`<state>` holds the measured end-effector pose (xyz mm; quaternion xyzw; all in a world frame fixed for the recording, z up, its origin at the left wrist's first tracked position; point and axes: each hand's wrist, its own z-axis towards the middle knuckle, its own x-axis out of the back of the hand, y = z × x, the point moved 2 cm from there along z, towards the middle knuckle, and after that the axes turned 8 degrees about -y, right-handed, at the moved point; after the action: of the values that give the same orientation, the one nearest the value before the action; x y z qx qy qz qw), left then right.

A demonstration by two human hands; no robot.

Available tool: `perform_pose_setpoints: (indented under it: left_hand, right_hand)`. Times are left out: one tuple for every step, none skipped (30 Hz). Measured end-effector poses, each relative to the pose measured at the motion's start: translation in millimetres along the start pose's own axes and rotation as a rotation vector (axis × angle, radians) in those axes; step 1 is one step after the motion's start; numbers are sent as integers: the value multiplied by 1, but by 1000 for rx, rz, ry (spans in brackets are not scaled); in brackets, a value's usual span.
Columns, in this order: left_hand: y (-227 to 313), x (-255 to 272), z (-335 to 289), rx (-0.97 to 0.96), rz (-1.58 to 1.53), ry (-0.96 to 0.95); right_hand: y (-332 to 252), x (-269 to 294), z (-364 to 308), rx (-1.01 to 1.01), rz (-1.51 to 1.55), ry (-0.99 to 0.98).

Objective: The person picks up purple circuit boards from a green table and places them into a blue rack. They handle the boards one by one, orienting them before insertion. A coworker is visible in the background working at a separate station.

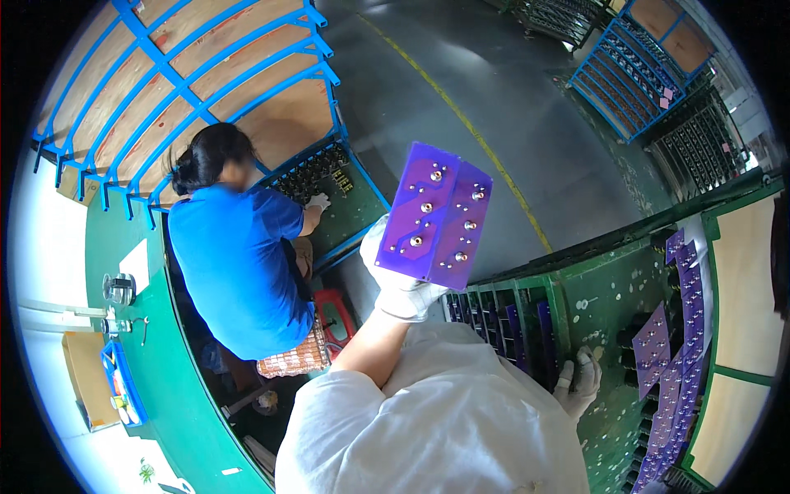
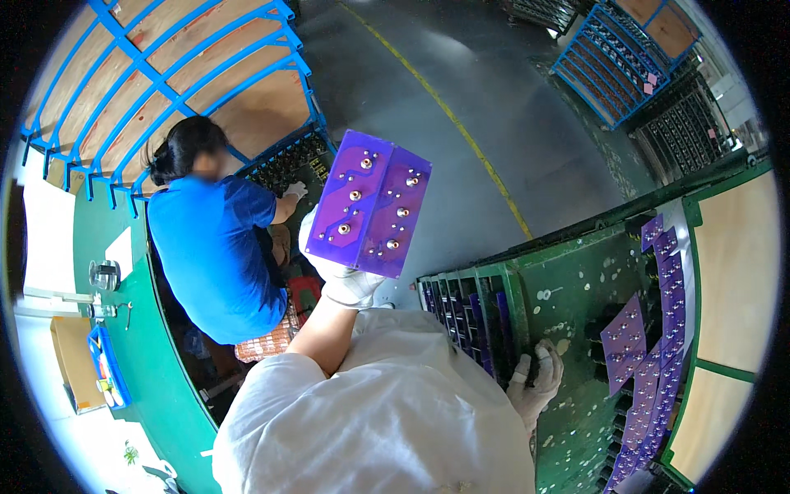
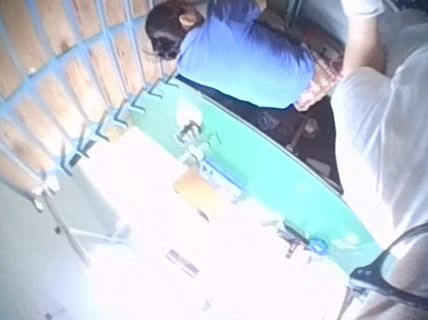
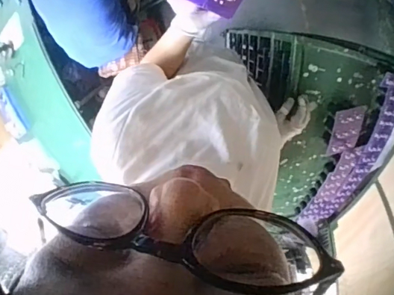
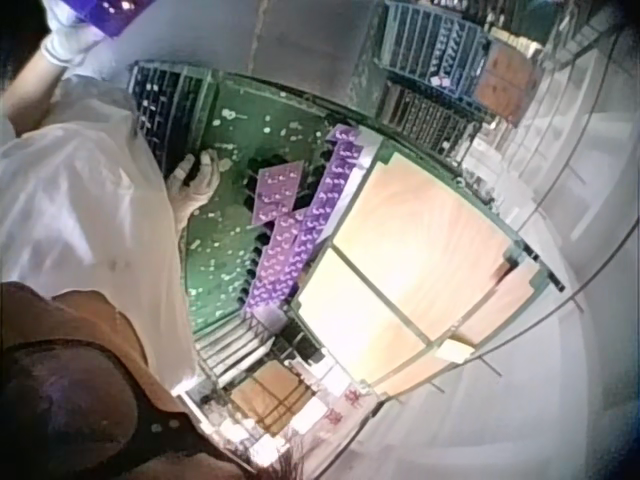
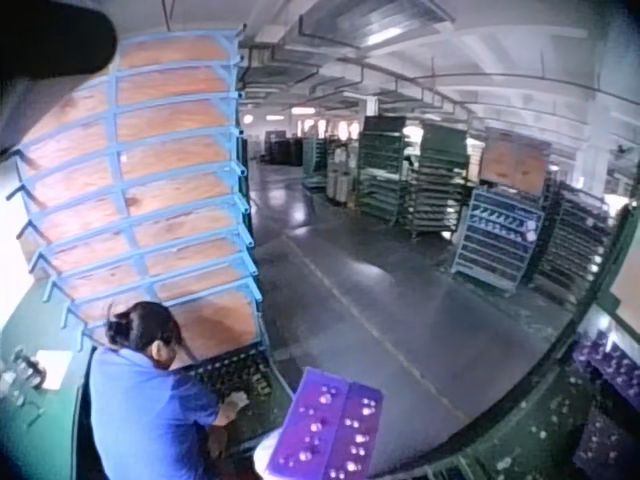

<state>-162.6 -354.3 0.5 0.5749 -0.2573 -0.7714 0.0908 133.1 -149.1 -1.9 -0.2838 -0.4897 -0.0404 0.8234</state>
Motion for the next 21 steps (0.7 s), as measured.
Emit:
perform_pose_setpoints:
  left_hand:
    - [0, 1, 1, 19, -85, 9]
    - [0, 2, 3, 19, -94, -1]
    - [-1, 3, 5, 20, -102, -12]
    - [0, 4, 6, 20, -111, -22]
    - [4, 4, 7, -74, 163, -67]
    - [8, 4, 6, -168, 436, -111]
    - [11, 2, 6, -262, 709, -155]
    - [12, 2, 7, -185, 461, -99]
    - [14, -5, 7, -109, 213, -46]
    - [15, -8, 8, -68, 97, -4]
    - [16, -11, 8, -34, -23, 43]
    - [17, -12, 8, -33, -9, 81]
    - [21, -12, 8, -95, 164, 70]
    - [24, -11, 8, -158, 336, 74]
    - [28, -11, 7, -284, 667, 26]
    - [30, -11, 5, -408, 999, -25]
    - [28, -5, 3, -343, 803, -20]
    - [26, -1, 2, -280, 607, -15]
    - [24, 2, 0, -216, 411, -10]
    - [25, 4, -1, -150, 200, -14]
    - [27, 5, -2, -86, -13, -17]
  right_hand:
    - [-2, 0, 1, -14, -11, -5]
    - [-4, 2, 2, -27, -22, -11]
    - [-6, 2, 2, -41, -33, -15]
    - [-4, 1, 1, -71, -4, 3]
    - [0, -2, 0, -100, 26, 21]
    - [1, -4, -1, -128, 54, 39]
    - [0, -4, -1, -137, 49, 43]
    - [-2, -3, 0, -146, 43, 46]
    - [-4, -3, 0, -155, 39, 51]
    - [-4, -4, 0, -164, 51, 58]
    - [-3, -5, 1, -172, 63, 65]
    - [-4, -5, 0, -183, 75, 69]
    - [-4, -5, 0, -179, 69, 72]
    - [-5, -5, 1, -175, 64, 75]
    - [-6, -4, 1, -171, 60, 78]
    - [-7, -4, 1, -175, 66, 71]
    - [-7, -4, 1, -179, 72, 65]
    - [-8, -3, 1, -181, 78, 59]
    - [-10, -2, 2, -167, 59, 51]
    - [-12, -1, 3, -154, 40, 43]
    - [-13, 1, 4, -137, 19, 36]
